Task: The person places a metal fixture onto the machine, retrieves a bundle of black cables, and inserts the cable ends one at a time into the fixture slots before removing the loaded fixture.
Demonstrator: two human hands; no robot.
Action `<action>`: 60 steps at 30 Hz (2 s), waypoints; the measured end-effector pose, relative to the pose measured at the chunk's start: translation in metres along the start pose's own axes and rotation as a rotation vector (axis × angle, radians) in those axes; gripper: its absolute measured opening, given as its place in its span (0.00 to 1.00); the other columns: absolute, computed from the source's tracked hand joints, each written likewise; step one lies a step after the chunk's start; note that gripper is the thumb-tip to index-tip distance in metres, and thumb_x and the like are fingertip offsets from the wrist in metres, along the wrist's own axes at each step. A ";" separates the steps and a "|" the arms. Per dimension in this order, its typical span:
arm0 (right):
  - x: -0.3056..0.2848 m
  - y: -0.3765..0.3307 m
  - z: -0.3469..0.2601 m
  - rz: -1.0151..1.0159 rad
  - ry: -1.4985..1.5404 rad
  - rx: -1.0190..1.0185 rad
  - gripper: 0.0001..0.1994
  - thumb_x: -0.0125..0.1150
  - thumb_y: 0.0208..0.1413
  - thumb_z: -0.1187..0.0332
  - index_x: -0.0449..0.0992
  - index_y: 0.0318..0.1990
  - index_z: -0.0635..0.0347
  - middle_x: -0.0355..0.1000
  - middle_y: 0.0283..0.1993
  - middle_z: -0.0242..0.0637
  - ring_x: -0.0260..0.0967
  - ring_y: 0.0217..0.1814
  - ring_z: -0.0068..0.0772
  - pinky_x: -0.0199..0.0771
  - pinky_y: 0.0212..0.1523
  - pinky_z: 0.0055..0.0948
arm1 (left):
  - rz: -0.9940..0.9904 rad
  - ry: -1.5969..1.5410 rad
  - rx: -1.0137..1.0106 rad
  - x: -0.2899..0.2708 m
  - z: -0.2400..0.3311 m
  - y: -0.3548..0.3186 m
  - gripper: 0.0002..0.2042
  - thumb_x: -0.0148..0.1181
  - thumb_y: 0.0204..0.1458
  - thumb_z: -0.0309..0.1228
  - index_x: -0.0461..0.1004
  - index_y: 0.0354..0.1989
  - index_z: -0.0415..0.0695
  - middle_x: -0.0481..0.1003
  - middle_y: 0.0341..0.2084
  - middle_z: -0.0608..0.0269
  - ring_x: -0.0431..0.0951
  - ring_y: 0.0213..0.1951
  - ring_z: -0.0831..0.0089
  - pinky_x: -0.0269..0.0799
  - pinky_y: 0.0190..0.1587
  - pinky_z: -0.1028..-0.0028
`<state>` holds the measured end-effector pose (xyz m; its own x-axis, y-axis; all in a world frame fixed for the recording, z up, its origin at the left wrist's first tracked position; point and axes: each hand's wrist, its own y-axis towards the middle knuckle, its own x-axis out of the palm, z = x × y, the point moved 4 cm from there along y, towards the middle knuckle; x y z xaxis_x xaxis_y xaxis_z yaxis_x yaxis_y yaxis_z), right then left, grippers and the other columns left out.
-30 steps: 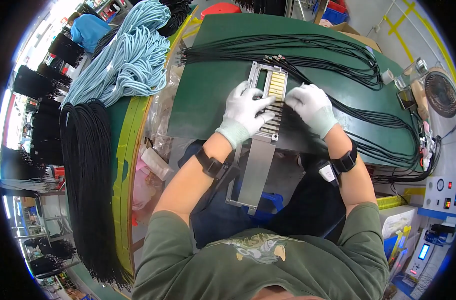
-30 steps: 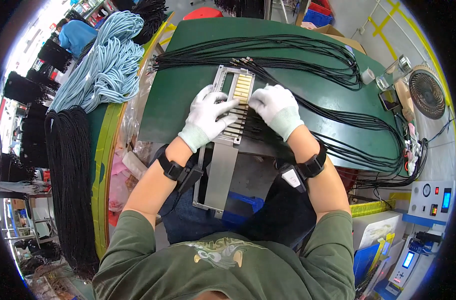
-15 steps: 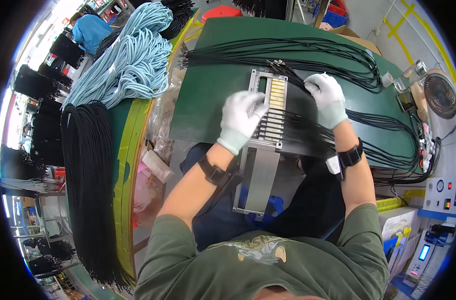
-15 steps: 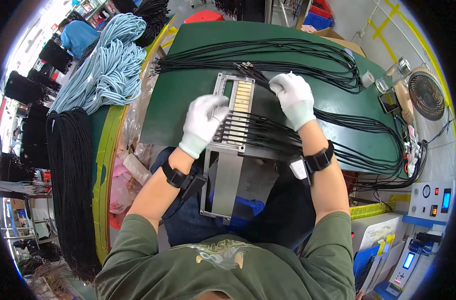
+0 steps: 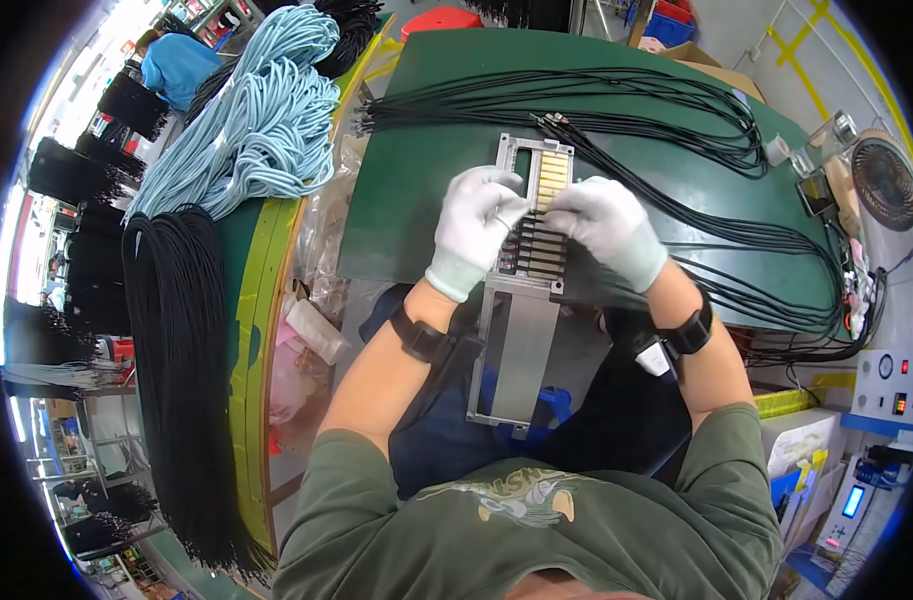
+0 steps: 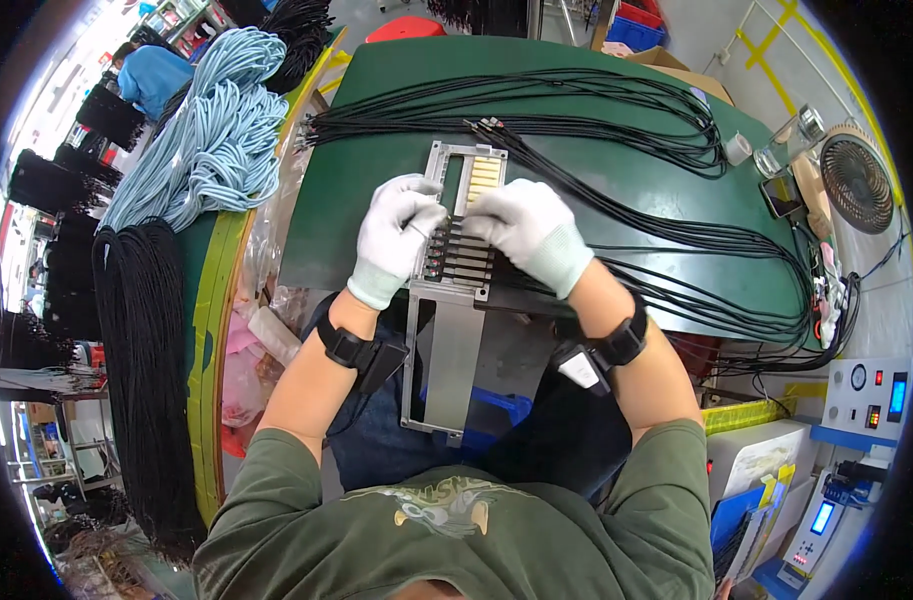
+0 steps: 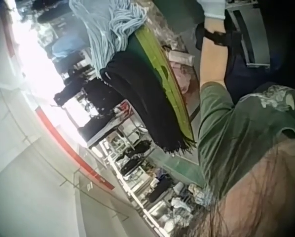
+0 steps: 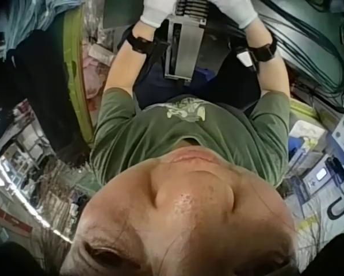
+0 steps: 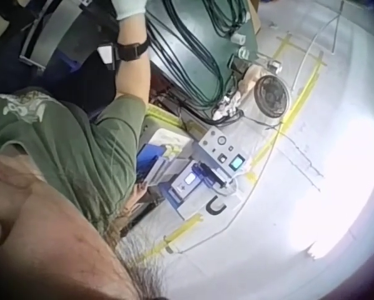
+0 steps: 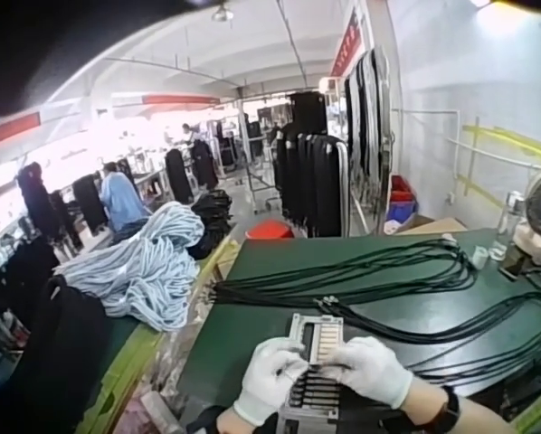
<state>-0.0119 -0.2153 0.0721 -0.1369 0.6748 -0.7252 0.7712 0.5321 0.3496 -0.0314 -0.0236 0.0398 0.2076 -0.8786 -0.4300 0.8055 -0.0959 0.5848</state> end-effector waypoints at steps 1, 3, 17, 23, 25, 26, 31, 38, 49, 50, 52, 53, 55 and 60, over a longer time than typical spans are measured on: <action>-0.007 0.000 0.004 -0.042 -0.009 0.060 0.08 0.68 0.50 0.67 0.81 0.37 0.58 0.77 0.33 0.42 0.75 0.39 0.45 0.74 0.40 0.39 | 0.000 0.000 -0.001 0.000 -0.001 0.000 0.05 0.66 0.52 0.28 0.79 0.31 0.40 0.79 0.40 0.59 0.74 0.51 0.63 0.68 0.56 0.67; -0.009 -0.001 0.009 -0.087 -0.017 0.119 0.08 0.68 0.49 0.65 0.81 0.35 0.57 0.78 0.32 0.42 0.76 0.38 0.47 0.75 0.38 0.40 | 0.032 0.091 -0.108 -0.003 -0.009 0.000 0.05 0.66 0.52 0.28 0.79 0.31 0.40 0.80 0.38 0.59 0.75 0.50 0.61 0.68 0.55 0.66; -0.003 -0.005 0.026 0.034 -0.430 0.012 0.05 0.63 0.52 0.65 0.81 0.32 0.53 0.75 0.28 0.36 0.71 0.38 0.43 0.69 0.42 0.39 | -0.001 0.268 -0.204 0.000 -0.036 -0.003 0.09 0.62 0.56 0.32 0.82 0.39 0.41 0.81 0.39 0.56 0.78 0.45 0.57 0.71 0.52 0.64; -0.002 -0.003 0.026 0.022 -0.434 0.001 0.05 0.64 0.52 0.64 0.81 0.32 0.53 0.75 0.29 0.36 0.71 0.38 0.43 0.69 0.42 0.39 | -0.034 0.185 -0.200 0.004 -0.037 -0.002 0.11 0.62 0.54 0.38 0.83 0.41 0.48 0.80 0.44 0.56 0.76 0.51 0.55 0.67 0.58 0.60; 0.002 0.000 0.024 -0.005 -0.432 0.005 0.05 0.64 0.52 0.64 0.81 0.33 0.53 0.75 0.30 0.36 0.72 0.39 0.43 0.70 0.43 0.40 | -0.046 0.143 -0.208 0.008 -0.033 -0.002 0.12 0.63 0.53 0.41 0.83 0.41 0.51 0.80 0.45 0.55 0.74 0.53 0.53 0.64 0.61 0.57; 0.002 0.001 0.025 -0.016 -0.434 0.009 0.06 0.64 0.52 0.64 0.81 0.33 0.53 0.75 0.30 0.36 0.72 0.40 0.43 0.70 0.43 0.41 | -0.092 0.265 -0.080 0.015 -0.020 -0.002 0.13 0.63 0.53 0.43 0.84 0.43 0.54 0.77 0.49 0.53 0.72 0.56 0.50 0.61 0.63 0.55; 0.004 0.002 0.045 0.004 -0.405 0.065 0.08 0.64 0.53 0.58 0.82 0.36 0.49 0.75 0.30 0.35 0.73 0.40 0.43 0.71 0.44 0.40 | -0.276 0.535 0.109 0.029 -0.003 -0.002 0.16 0.64 0.50 0.50 0.84 0.46 0.63 0.69 0.61 0.48 0.61 0.65 0.43 0.49 0.69 0.47; -0.019 0.014 0.094 0.190 -0.713 0.221 0.08 0.64 0.52 0.59 0.81 0.35 0.50 0.74 0.29 0.37 0.73 0.39 0.44 0.73 0.42 0.40 | -0.327 0.529 0.070 0.033 -0.012 0.003 0.16 0.64 0.51 0.50 0.83 0.48 0.65 0.68 0.62 0.45 0.60 0.66 0.42 0.50 0.69 0.49; -0.032 0.008 0.058 0.065 -0.137 0.059 0.10 0.70 0.49 0.67 0.81 0.38 0.58 0.76 0.34 0.40 0.73 0.40 0.43 0.72 0.43 0.37 | 0.122 0.024 -0.181 0.002 -0.037 0.012 0.09 0.64 0.52 0.34 0.77 0.27 0.42 0.80 0.40 0.50 0.76 0.51 0.54 0.69 0.54 0.59; -0.029 0.009 0.054 0.042 -0.151 0.030 0.10 0.71 0.48 0.68 0.81 0.38 0.58 0.76 0.34 0.40 0.72 0.40 0.43 0.72 0.43 0.37 | 0.113 0.016 -0.156 0.003 -0.036 0.012 0.08 0.64 0.52 0.33 0.77 0.27 0.42 0.80 0.41 0.50 0.76 0.51 0.54 0.69 0.55 0.59; -0.022 0.008 0.049 0.089 -0.151 -0.032 0.09 0.70 0.48 0.68 0.81 0.38 0.58 0.76 0.35 0.41 0.73 0.40 0.43 0.72 0.43 0.36 | 0.088 -0.009 -0.102 0.007 -0.032 0.012 0.07 0.64 0.52 0.31 0.78 0.28 0.42 0.80 0.42 0.51 0.76 0.51 0.54 0.69 0.55 0.60; -0.017 0.009 0.045 0.133 -0.150 -0.098 0.09 0.70 0.48 0.69 0.81 0.38 0.59 0.76 0.35 0.41 0.73 0.40 0.44 0.72 0.43 0.36 | 0.084 -0.011 -0.101 0.008 -0.027 0.013 0.07 0.64 0.52 0.31 0.78 0.28 0.42 0.80 0.42 0.51 0.76 0.51 0.54 0.69 0.55 0.60; -0.009 0.009 0.037 0.180 -0.150 -0.158 0.09 0.70 0.49 0.69 0.81 0.37 0.59 0.76 0.35 0.41 0.73 0.40 0.44 0.73 0.43 0.36 | 0.041 -0.026 0.015 0.012 -0.011 0.015 0.07 0.65 0.51 0.32 0.77 0.28 0.41 0.80 0.42 0.52 0.76 0.51 0.54 0.69 0.56 0.60; 0.001 0.009 0.020 0.033 -0.007 -0.003 0.08 0.68 0.50 0.67 0.82 0.36 0.58 0.77 0.34 0.41 0.73 0.39 0.46 0.73 0.43 0.39 | 0.052 -0.070 -0.054 0.005 -0.024 0.011 0.06 0.66 0.49 0.31 0.78 0.30 0.42 0.80 0.43 0.53 0.76 0.51 0.54 0.69 0.56 0.60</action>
<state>0.0073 -0.2206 0.0624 -0.1070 0.6888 -0.7170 0.7734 0.5108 0.3753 -0.0080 -0.0181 0.0280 0.2122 -0.9124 -0.3499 0.8236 -0.0257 0.5666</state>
